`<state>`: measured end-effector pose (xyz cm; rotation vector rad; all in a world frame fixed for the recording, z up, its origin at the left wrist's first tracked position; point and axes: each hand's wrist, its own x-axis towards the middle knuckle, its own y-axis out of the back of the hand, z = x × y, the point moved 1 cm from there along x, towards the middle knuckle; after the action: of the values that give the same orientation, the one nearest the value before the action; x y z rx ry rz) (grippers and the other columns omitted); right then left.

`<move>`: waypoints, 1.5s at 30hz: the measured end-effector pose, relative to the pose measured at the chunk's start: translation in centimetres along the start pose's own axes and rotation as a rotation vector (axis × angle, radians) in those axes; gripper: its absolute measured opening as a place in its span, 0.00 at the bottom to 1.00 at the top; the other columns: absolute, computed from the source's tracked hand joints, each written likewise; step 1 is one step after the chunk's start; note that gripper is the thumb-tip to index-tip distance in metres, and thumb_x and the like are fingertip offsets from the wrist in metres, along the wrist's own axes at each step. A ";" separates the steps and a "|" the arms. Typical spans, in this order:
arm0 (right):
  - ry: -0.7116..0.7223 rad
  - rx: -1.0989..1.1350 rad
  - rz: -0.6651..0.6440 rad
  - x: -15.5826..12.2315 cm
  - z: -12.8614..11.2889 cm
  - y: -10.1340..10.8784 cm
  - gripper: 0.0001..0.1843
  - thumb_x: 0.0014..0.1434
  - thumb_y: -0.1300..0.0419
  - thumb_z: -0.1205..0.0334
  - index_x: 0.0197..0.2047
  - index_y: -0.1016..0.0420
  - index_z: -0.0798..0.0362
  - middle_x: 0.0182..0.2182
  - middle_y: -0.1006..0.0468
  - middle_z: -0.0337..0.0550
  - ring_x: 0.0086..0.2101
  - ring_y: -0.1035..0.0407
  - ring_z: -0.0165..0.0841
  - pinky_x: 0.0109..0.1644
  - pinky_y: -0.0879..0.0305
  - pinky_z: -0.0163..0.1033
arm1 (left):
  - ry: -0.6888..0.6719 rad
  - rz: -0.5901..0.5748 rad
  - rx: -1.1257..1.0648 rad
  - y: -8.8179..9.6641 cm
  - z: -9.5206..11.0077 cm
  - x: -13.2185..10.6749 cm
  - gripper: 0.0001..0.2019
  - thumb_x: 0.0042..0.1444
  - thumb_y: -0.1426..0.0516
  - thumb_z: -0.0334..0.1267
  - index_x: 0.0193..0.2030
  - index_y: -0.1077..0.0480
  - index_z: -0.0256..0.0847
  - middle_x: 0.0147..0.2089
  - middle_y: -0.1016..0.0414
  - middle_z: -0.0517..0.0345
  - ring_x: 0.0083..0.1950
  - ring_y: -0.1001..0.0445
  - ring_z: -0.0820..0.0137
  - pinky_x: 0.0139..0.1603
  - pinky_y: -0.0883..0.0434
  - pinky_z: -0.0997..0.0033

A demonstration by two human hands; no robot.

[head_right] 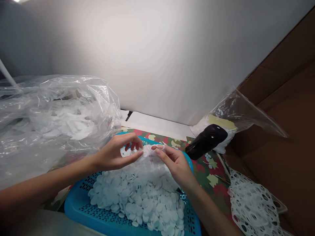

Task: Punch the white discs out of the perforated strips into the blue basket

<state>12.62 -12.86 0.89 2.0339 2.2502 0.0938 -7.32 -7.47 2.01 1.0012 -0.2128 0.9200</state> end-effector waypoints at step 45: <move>0.064 -0.235 -0.320 -1.1 -0.9 -1.3 0.12 0.52 0.51 0.76 0.36 0.40 0.50 0.29 0.41 0.34 0.26 0.48 0.26 0.28 0.49 0.31 | -0.143 -0.529 -0.023 -0.6 0.7 -0.6 0.04 0.55 0.51 0.28 0.32 0.41 0.40 0.30 0.37 0.59 0.30 0.39 0.73 0.28 0.39 0.74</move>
<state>11.38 -14.07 1.72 1.5586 2.4370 0.3802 -7.05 -8.47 1.71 1.0342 -0.0702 0.3641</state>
